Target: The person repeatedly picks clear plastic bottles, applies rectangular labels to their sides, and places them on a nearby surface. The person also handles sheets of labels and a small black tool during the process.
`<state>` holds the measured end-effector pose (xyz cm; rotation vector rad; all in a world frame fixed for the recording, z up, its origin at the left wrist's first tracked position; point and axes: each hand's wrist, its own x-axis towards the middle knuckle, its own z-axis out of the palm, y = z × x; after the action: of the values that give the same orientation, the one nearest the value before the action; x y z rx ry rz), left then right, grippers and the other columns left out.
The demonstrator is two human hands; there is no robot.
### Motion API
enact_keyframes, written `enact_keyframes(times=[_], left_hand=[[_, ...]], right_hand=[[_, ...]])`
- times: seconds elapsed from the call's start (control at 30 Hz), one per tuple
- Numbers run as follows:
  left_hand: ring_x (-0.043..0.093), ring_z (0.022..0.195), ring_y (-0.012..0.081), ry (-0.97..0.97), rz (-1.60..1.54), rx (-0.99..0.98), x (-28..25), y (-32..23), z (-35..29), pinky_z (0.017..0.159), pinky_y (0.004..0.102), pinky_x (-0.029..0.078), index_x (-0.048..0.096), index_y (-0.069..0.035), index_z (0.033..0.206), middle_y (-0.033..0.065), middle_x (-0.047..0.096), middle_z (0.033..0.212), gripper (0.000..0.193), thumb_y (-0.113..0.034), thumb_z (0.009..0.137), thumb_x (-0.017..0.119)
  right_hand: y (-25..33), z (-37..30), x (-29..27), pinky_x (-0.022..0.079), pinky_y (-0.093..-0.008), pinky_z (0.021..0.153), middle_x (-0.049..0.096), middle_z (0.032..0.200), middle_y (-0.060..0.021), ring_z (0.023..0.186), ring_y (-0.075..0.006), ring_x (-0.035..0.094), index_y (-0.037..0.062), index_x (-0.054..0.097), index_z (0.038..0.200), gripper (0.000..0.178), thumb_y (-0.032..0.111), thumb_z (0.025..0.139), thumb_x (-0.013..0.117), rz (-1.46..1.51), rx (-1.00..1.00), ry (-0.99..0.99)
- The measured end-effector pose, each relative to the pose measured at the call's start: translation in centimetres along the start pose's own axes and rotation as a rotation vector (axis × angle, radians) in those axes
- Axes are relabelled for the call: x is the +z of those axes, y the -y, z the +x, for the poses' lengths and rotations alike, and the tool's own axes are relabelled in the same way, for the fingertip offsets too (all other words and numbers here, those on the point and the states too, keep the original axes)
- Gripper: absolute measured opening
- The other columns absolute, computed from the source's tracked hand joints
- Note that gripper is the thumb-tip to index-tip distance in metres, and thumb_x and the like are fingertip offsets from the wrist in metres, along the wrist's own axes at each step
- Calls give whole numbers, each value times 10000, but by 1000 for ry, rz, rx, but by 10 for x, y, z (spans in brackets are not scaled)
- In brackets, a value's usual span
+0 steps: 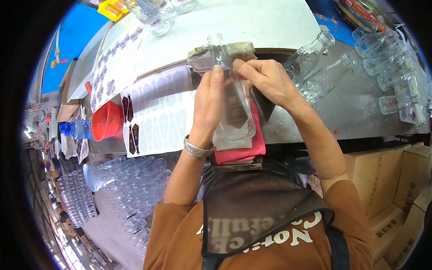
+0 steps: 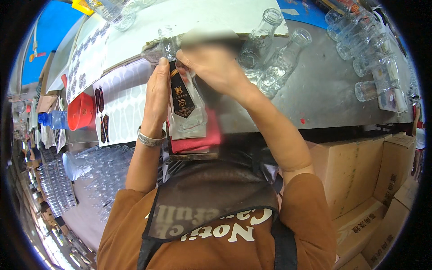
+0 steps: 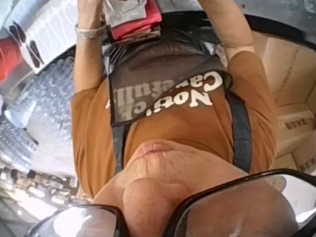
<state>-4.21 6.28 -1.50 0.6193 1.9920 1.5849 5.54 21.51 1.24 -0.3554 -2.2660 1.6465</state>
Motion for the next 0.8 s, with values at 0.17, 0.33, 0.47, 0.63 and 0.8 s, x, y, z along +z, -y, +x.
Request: enact_keyframes(times=[0.17,0.33,0.47,0.63,0.8], left_hand=[[604,741,94,-56,10,66,9,1,0,684,237,492,637,-23,1027,55,662,846,539,-492,1083,378],[606,728,88,-73,48,123,8,9,2,665,227,488,638,-24,1032,59,670,848,537,-490,1083,375],[615,726,88,-65,-9,84,11,5,2,658,224,489,640,-25,1032,61,675,851,535,-491,1081,382],[615,704,92,-61,-274,36,14,13,3,640,219,492,645,-25,1044,53,676,853,527,-485,1080,392],[625,754,93,-5,-202,-17,13,-5,-4,681,236,505,644,-19,1087,39,679,877,512,-468,1081,398]], right_hand=[[-6,6,5,465,-307,667,611,673,-60,667,-134,553,5,738,806,575,528,975,568,-64,154,37],[-3,9,3,480,-304,679,648,683,-60,682,-156,595,8,725,769,569,525,961,584,-43,123,55],[-7,8,3,463,-289,669,619,679,-33,685,-113,553,8,702,778,565,522,974,572,-16,119,46],[-9,10,5,503,-302,714,691,708,-68,714,-152,641,18,741,789,555,524,966,596,23,148,60],[-13,10,5,509,-298,735,697,706,-68,719,-151,652,16,750,816,560,532,967,595,-3,138,53]])
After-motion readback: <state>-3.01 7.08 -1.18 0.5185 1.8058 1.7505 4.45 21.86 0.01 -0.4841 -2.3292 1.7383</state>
